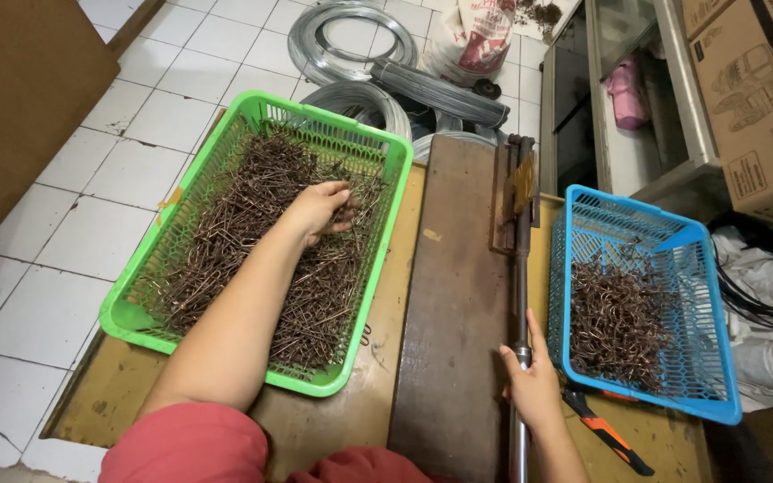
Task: Processing metal wire pieces using a manual lever-operated cutter and a jig
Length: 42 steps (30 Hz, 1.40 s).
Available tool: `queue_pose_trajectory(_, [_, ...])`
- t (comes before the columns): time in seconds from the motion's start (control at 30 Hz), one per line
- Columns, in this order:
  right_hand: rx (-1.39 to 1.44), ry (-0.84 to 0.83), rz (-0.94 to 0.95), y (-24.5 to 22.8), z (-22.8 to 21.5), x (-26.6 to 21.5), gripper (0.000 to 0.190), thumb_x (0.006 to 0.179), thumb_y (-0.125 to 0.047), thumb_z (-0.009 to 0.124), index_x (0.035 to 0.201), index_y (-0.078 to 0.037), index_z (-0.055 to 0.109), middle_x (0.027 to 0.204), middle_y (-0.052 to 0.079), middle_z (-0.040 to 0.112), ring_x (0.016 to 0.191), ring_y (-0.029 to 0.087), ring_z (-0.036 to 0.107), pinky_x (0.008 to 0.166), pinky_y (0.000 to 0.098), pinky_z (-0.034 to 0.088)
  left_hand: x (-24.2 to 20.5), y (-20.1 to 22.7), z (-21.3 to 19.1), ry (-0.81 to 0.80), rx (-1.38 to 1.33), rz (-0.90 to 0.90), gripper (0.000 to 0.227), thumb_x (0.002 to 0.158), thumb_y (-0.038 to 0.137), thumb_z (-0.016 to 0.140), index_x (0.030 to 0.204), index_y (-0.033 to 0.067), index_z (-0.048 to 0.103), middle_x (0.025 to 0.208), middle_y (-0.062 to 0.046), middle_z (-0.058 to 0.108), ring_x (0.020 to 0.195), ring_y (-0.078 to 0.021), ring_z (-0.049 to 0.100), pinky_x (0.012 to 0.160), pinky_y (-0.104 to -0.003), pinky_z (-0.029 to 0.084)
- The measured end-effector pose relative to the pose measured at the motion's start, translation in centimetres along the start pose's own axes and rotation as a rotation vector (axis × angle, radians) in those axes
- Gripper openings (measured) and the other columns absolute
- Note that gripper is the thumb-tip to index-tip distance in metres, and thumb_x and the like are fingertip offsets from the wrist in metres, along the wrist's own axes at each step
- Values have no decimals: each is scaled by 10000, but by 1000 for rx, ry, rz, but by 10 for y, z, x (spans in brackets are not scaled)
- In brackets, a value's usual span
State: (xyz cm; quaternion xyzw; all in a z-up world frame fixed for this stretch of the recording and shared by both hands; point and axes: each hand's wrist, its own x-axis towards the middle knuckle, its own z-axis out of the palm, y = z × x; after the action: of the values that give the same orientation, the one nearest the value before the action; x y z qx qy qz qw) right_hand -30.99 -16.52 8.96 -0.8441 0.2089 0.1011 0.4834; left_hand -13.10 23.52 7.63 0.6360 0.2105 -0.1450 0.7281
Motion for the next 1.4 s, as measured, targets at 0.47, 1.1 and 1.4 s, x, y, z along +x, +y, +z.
queue_pose_trajectory(0.47, [21,-8,-35,6,1,3,862,985,-167,670,1730,-431,325,638,96,512,417,234,481,438,394,469,39,-30,-12,-58,115,202,880,788,-261,588,1611,27,470,1039,-138,729,1010,-255,733,901,-365,600])
queue_pose_trajectory(1.1, [6,-1,-10,2,0,2,854,981,-178,676,1724,-436,341,632,95,501,415,239,501,458,396,493,-12,11,-7,-306,-94,83,447,880,95,812,1304,93,671,1288,-123,804,860,-103,766,329,-131,389])
queue_pose_trajectory(1.4, [59,-8,-42,9,1,5,860,978,-146,673,1721,-425,343,642,75,452,408,231,492,436,386,474,4,1,-10,53,380,317,323,1031,428,630,1132,232,866,1375,-77,793,1322,-204,691,1150,-358,438])
